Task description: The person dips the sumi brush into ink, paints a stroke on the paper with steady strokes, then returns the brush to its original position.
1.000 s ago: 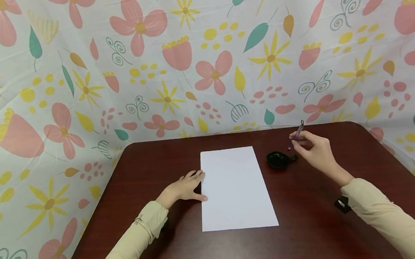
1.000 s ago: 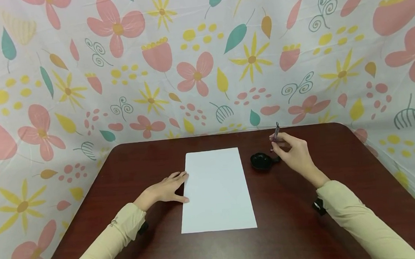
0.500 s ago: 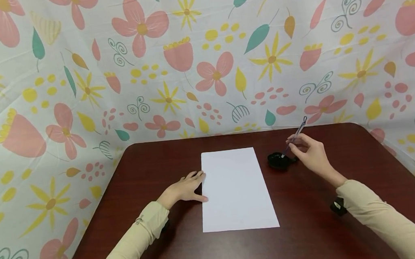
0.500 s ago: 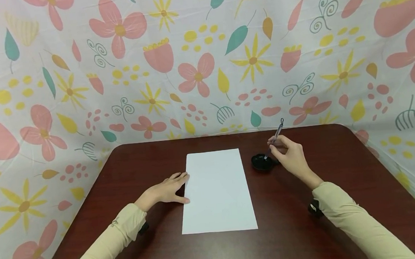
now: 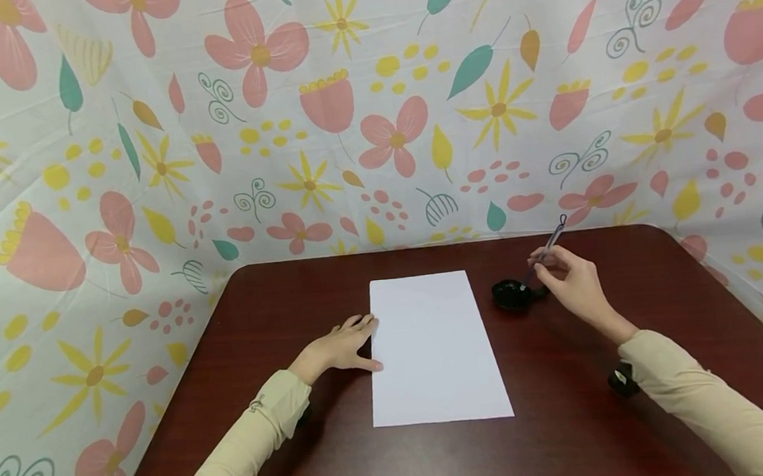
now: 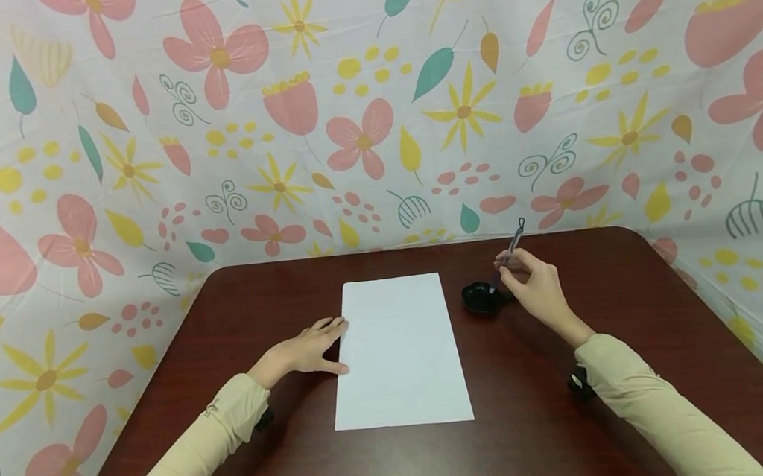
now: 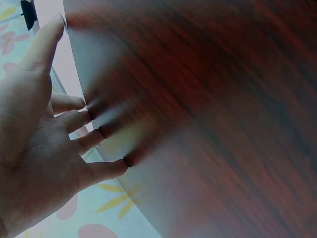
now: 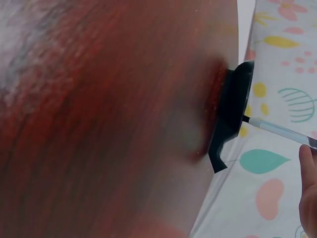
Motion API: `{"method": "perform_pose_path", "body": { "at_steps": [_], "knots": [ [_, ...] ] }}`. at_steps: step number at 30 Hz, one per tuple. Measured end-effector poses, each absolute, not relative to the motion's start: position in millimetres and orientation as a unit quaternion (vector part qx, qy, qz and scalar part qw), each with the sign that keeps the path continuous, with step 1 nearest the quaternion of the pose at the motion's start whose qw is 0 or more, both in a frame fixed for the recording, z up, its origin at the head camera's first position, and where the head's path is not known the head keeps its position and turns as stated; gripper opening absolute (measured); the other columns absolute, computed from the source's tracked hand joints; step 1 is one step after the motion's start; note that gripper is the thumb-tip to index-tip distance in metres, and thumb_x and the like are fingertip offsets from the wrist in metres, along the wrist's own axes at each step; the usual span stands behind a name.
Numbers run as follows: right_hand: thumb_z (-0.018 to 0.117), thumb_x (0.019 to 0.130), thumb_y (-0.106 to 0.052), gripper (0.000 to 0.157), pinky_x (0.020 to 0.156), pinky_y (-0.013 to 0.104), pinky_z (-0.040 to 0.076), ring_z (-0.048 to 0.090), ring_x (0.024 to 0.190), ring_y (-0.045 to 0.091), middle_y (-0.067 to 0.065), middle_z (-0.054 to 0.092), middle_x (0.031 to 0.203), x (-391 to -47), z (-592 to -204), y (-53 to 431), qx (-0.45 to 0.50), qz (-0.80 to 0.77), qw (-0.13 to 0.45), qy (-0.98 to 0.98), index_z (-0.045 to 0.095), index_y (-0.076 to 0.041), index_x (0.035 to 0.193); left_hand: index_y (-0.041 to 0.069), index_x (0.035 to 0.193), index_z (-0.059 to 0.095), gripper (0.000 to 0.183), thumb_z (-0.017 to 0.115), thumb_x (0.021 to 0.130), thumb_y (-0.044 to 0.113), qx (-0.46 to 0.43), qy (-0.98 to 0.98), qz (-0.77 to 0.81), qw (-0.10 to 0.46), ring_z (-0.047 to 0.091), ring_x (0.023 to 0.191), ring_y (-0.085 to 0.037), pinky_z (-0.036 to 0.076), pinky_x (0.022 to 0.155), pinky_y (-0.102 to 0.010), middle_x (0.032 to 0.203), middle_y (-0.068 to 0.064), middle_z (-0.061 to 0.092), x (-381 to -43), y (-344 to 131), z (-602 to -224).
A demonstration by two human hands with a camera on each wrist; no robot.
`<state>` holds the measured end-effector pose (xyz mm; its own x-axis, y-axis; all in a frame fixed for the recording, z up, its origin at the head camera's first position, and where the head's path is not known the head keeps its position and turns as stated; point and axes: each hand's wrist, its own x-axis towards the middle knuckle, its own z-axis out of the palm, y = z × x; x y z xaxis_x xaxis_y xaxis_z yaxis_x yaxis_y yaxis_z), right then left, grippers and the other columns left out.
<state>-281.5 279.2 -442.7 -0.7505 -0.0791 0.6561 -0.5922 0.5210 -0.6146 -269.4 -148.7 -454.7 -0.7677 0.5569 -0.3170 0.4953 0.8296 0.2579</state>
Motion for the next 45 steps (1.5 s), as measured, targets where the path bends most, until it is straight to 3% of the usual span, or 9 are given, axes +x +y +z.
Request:
{"method": "perform_pose_path", "body": {
  "at_steps": [9,17,33,38,45],
  "knots": [
    [0.060,0.086,-0.005,0.022,0.072,0.004,0.045,0.061,0.092,-0.005,0.011,0.068,0.099,-286,-450,284,0.189,0.440,0.276,-0.833,0.063,-0.015,0.106,0.013,0.149,0.011,0.094,0.055,0.080,0.061,0.283,0.936,0.077,0.194,0.005,0.143,-0.031,0.017,0.107,-0.059,0.155,-0.007,0.008,-269,-148,-454],
    [0.059,0.086,-0.007,0.019,0.072,0.004,0.045,0.062,0.091,-0.003,0.009,0.067,0.099,-288,-448,287,0.179,0.450,0.294,-0.824,0.064,-0.008,0.105,0.012,0.149,0.011,0.093,0.055,0.081,0.060,0.283,0.936,0.078,0.195,0.006,0.143,-0.031,0.017,0.108,-0.059,0.155,-0.007,0.007,-267,-148,-455],
    [0.060,0.086,-0.005,0.019,0.073,0.005,0.046,0.062,0.090,-0.003,0.012,0.067,0.099,-289,-435,291,0.172,0.449,0.308,-0.821,0.064,-0.011,0.103,0.012,0.149,0.009,0.093,0.053,0.082,0.060,0.289,0.934,0.076,0.196,0.005,0.143,-0.032,0.016,0.108,-0.059,0.155,-0.008,0.006,-268,-149,-454],
    [0.060,0.086,-0.004,0.019,0.073,0.006,0.046,0.064,0.090,0.003,0.015,0.065,0.101,-290,-429,292,0.160,0.471,0.319,-0.807,0.064,-0.007,0.105,0.012,0.149,0.009,0.094,0.053,0.082,0.061,0.288,0.934,0.075,0.198,0.004,0.143,-0.032,0.016,0.108,-0.059,0.155,-0.008,0.005,-268,-149,-455],
    [0.058,0.086,0.001,0.021,0.073,0.012,0.050,0.066,0.089,0.016,0.031,0.061,0.099,-278,-414,284,0.151,0.542,0.306,-0.768,0.060,0.005,0.106,0.012,0.149,0.008,0.094,0.053,0.082,0.061,0.288,0.934,0.073,0.199,0.004,0.143,-0.032,0.015,0.108,-0.059,0.156,-0.008,0.005,-268,-149,-455]
  ]
}}
